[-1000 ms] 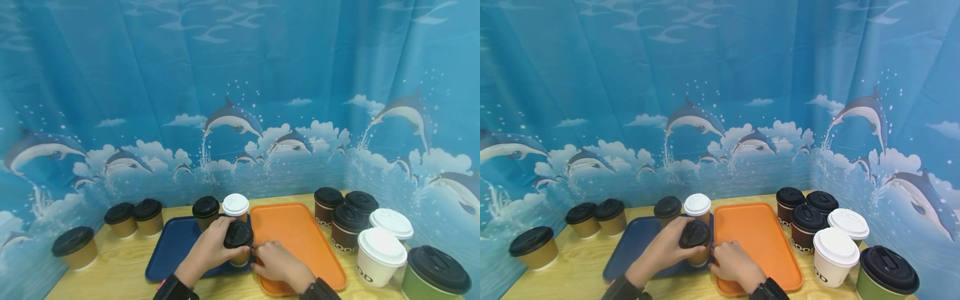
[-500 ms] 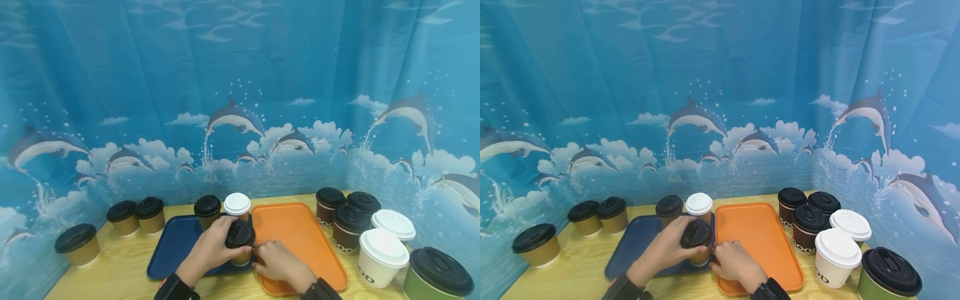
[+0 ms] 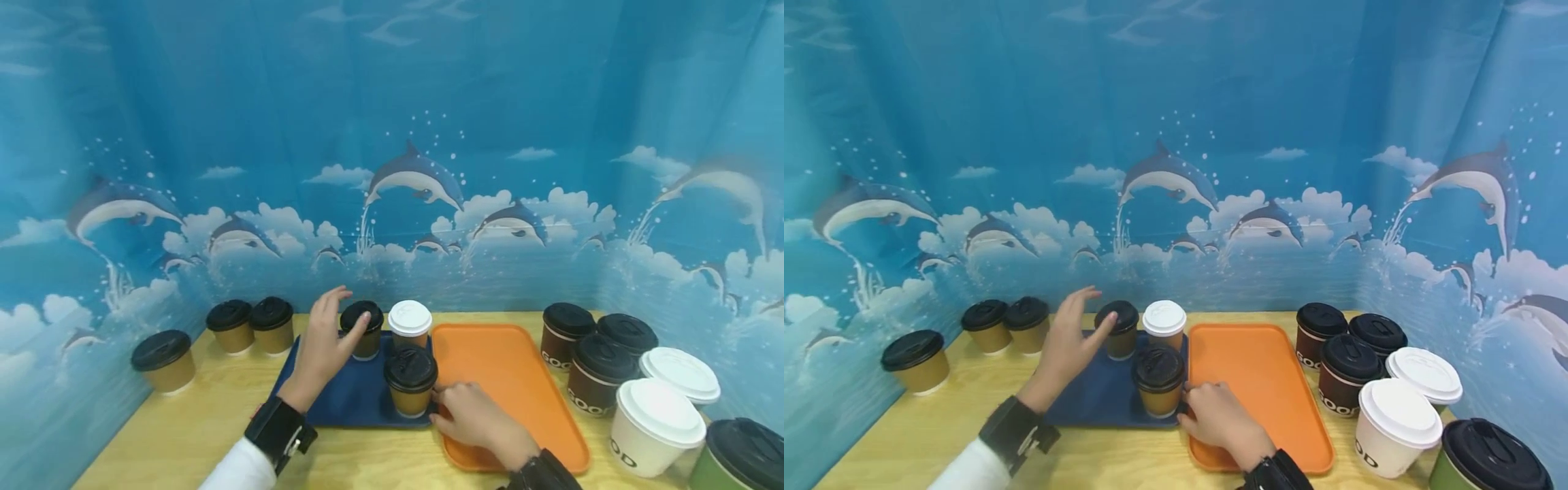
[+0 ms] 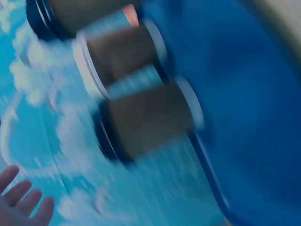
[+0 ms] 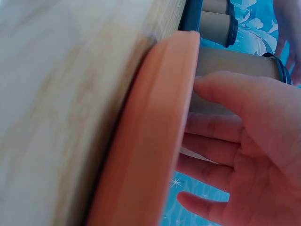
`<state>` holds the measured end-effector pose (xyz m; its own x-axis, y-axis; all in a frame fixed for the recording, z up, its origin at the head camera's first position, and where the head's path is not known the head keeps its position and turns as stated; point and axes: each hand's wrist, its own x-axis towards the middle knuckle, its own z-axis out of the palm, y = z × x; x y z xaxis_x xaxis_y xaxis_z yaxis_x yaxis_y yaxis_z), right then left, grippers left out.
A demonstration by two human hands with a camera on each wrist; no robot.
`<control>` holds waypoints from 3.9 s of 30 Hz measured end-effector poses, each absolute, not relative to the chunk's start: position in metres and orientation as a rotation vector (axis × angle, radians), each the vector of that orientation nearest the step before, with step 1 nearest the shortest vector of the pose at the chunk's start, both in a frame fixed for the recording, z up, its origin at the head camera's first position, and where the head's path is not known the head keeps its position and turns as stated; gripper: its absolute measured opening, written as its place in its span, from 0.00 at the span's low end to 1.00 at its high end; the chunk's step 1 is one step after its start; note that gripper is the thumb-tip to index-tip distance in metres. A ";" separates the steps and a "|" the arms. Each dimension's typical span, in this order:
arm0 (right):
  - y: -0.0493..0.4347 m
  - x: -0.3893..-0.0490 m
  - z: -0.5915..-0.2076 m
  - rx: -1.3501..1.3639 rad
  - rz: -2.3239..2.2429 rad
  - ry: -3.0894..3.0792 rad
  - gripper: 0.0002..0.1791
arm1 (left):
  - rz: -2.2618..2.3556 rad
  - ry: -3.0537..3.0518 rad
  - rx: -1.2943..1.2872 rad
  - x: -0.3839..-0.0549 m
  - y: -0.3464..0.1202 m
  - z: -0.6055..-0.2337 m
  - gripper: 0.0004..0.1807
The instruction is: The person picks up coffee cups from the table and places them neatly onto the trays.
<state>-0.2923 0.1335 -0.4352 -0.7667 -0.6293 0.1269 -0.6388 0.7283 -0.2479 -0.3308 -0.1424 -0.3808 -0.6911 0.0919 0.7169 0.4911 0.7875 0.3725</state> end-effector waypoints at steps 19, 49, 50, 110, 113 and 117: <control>0.131 -0.292 -0.431 1.045 0.417 -2.875 0.17 | -0.332 -2.569 0.107 -0.380 -0.265 -0.405 0.44; 0.133 -0.291 -0.432 1.042 0.451 -2.877 0.16 | -0.455 -2.466 -0.099 -0.360 -0.256 -0.384 0.42; 0.133 -0.291 -0.432 1.042 0.449 -2.876 0.16 | -0.467 -2.485 -0.121 -0.356 -0.252 -0.381 0.42; 0.135 -0.290 -0.431 0.999 0.465 -2.940 0.19 | -0.392 -2.751 -0.409 -0.276 -0.149 -0.394 0.39; 0.138 -0.292 -0.431 1.030 0.537 -2.947 0.20 | -0.387 -2.745 -0.413 -0.275 -0.149 -0.393 0.39; 0.142 -0.296 -0.429 1.065 0.600 -2.946 0.16 | -0.378 -2.738 -0.425 -0.275 -0.148 -0.393 0.39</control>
<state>-0.2955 0.1421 -0.4290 -0.7760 -0.6255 0.0809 -0.6073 0.7065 -0.3633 -0.2749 -0.1476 -0.3928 -0.8960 0.2432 0.3714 0.3347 0.9197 0.2051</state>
